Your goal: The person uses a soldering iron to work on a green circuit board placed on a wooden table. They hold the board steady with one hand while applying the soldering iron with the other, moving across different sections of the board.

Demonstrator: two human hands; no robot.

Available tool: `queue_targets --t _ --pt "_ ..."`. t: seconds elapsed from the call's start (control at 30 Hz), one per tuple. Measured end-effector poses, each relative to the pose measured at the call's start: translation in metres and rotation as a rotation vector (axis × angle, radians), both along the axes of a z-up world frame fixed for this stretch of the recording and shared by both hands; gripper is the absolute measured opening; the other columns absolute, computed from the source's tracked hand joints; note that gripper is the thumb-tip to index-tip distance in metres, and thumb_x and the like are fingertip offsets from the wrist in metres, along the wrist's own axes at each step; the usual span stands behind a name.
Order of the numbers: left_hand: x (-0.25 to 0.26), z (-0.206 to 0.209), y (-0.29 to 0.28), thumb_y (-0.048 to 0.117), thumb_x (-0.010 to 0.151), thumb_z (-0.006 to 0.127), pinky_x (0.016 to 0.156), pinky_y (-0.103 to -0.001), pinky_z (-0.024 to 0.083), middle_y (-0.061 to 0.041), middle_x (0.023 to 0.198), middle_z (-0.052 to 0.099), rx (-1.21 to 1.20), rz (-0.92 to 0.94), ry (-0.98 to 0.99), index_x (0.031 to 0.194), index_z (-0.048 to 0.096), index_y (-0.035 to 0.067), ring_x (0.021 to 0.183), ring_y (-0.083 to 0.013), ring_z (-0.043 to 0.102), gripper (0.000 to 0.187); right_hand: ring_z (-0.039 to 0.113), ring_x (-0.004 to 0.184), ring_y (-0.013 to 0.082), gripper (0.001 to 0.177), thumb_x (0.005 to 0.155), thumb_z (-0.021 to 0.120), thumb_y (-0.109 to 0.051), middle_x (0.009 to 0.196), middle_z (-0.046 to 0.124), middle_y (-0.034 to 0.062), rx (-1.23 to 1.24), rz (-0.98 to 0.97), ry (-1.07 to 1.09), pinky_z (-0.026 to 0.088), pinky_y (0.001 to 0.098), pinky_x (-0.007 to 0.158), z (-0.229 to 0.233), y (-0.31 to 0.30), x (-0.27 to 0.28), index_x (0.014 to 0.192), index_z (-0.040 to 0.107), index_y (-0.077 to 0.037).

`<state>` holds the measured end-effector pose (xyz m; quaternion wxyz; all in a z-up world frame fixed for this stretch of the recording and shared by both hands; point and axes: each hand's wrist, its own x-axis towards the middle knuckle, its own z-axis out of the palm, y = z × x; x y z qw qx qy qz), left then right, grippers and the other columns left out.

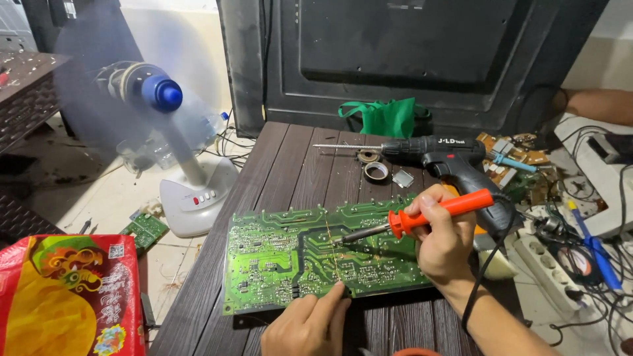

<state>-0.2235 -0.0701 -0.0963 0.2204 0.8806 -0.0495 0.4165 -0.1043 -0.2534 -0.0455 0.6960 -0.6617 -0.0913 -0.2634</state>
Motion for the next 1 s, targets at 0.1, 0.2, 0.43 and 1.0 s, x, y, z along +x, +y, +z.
queue_targets --t 0.1,0.2,0.43,1.0 --pt "-0.0004 0.0011 0.0021 0.032 0.084 0.081 0.035 -0.031 0.032 0.004 0.058 0.046 0.045 -0.014 -0.026 0.096 0.079 0.026 0.043 -0.0152 0.039 0.014 0.039 0.047 0.0109 0.026 0.093 0.051 -0.024 0.067 0.056 0.0053 0.002 0.01 -0.006 0.03 0.0244 0.042 -0.0003 0.0 -0.0027 0.072 0.058 -0.008" --pt "-0.0005 0.0026 0.0008 0.031 0.082 0.083 0.035 -0.033 0.03 0.003 0.057 0.043 0.013 -0.026 -0.033 0.098 0.079 0.028 0.042 -0.0164 0.036 0.016 0.04 0.047 0.0103 0.027 0.093 0.05 -0.023 0.067 0.058 0.0049 -0.009 0.04 -0.024 0.031 0.0243 0.043 0.0006 0.0005 -0.0013 0.071 0.058 -0.009" --pt "-0.0011 0.002 0.0023 0.03 0.086 0.08 0.033 -0.033 0.029 0.003 0.056 0.042 0.05 -0.074 0.029 0.101 0.079 0.025 0.042 -0.0157 0.034 0.016 0.041 0.047 0.0108 0.027 0.092 0.051 -0.025 0.068 0.058 0.005 -0.034 0.038 -0.004 0.031 0.0245 0.042 0.0024 -0.0002 -0.0027 0.071 0.058 -0.009" --pt "-0.0008 0.0027 0.002 0.028 0.087 0.079 0.034 -0.034 0.026 0.002 0.057 0.037 0.053 -0.087 0.004 0.104 0.078 0.024 0.042 -0.0165 0.032 0.018 0.037 0.045 0.0097 0.028 0.094 0.052 -0.025 0.065 0.057 0.0066 0.002 0.101 0.019 0.028 0.0246 0.043 0.001 0.0018 -0.0041 0.074 0.058 -0.007"
